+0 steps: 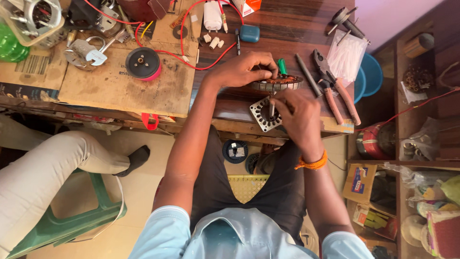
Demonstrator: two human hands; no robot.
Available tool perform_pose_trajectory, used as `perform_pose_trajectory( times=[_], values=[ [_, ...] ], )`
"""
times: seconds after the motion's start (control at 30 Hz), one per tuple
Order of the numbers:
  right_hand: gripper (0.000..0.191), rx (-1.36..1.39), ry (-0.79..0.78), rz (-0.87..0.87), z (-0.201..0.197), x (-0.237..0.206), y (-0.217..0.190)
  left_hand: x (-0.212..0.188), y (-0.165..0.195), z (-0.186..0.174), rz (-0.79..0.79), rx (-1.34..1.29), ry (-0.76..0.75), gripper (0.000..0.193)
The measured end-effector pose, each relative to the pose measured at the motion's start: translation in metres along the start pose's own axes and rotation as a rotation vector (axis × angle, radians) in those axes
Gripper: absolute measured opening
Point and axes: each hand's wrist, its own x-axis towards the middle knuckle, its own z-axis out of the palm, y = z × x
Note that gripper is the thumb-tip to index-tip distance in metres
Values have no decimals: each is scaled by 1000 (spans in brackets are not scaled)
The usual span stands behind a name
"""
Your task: The person sits at a workbench assembling an electric motor stator, pressing copper wire coil ends into the stator slots by hand and using a green-handled screwdriver to seat the windings, working around the circular stator mounted on a metal plate.
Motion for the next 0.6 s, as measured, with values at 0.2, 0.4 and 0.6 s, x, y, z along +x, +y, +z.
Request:
perform_pose_trajectory(
  times=[0.2, 0.4, 0.6],
  values=[
    [4, 27, -55, 158, 21, -34, 14, -17, 24, 14, 89, 143, 119, 42],
    [8, 31, 68, 8, -7, -32, 29, -25, 24, 75, 84, 540, 569, 45],
    [9, -23, 89, 69, -36, -15, 15, -29, 9, 82, 195, 592, 620, 44]
  ],
)
